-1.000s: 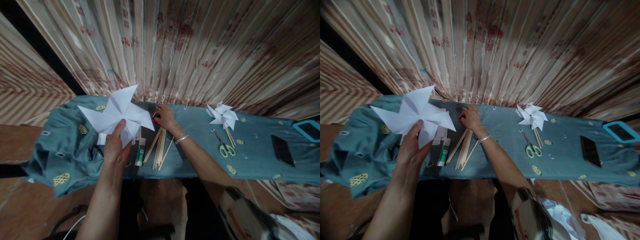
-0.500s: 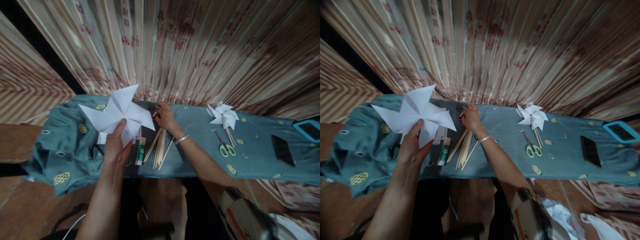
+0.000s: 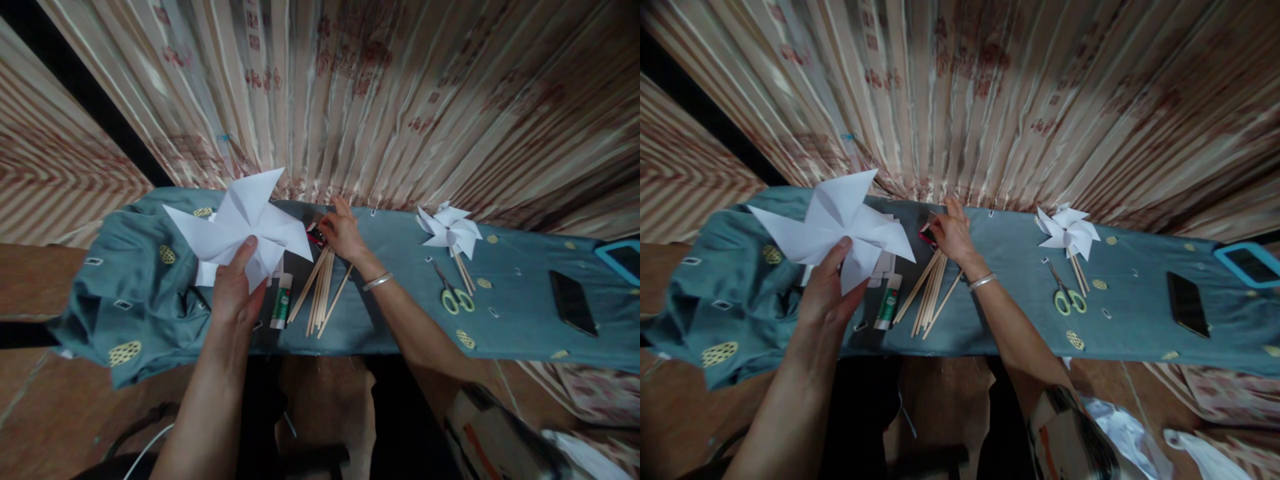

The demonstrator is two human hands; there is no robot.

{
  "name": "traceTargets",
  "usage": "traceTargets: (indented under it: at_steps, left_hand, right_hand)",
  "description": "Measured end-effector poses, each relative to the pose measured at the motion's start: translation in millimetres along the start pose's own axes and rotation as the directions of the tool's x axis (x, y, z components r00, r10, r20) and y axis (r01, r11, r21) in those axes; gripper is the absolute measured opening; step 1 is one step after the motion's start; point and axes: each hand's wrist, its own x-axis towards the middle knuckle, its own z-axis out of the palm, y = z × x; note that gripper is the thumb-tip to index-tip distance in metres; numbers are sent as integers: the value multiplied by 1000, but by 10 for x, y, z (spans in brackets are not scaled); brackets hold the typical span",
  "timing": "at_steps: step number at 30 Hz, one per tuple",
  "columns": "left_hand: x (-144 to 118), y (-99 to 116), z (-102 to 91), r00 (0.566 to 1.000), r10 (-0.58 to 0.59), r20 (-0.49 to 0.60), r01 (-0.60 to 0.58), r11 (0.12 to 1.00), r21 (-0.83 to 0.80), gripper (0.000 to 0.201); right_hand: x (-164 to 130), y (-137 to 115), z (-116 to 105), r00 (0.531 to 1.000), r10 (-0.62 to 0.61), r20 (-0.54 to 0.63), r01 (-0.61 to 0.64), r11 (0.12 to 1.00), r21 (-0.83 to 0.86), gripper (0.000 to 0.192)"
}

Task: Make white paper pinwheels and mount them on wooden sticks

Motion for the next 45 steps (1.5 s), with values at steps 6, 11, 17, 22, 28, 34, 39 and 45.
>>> traceTargets:
  at_steps: [6,11,17,22,28,34,39,45]
  left_hand:
    - [-3,-36,22,1000,12,19,-12,1000,17,22]
    - [3,-53,8,999,5,35,-6,1000,29,23]
    - [-54,-124,61,1000,15,19,-17,994,104,15]
    - [-236,-377,168,990,-44,134,21,986,166,21]
    - [-476,-754,336,962,-169,213,110,958,264,28]
    - [-494,-976,454,959,-173,226,103,951,292,27]
    - [-489,-1075,487,949,-203,241,124,943,308,24]
    - [-502,-1157,499,934,-194,301,97,947,306,23]
  right_hand:
    - [42,141,102,999,34,-30,-29,989,143,10]
    - [13,225,55,996,42,-85,-2,906,423,10]
    - [-706,429,-225,987,155,-34,-104,794,599,24]
    - [-1476,724,-437,981,191,-24,-165,898,407,23]
    - [-1780,899,-509,983,178,-50,-164,966,198,16]
    - [-1736,936,-586,975,202,-95,-189,974,125,12]
    - [-1818,849,-773,956,221,-193,-203,973,105,20]
    - [-1892,632,-773,988,142,-67,-148,984,-100,22]
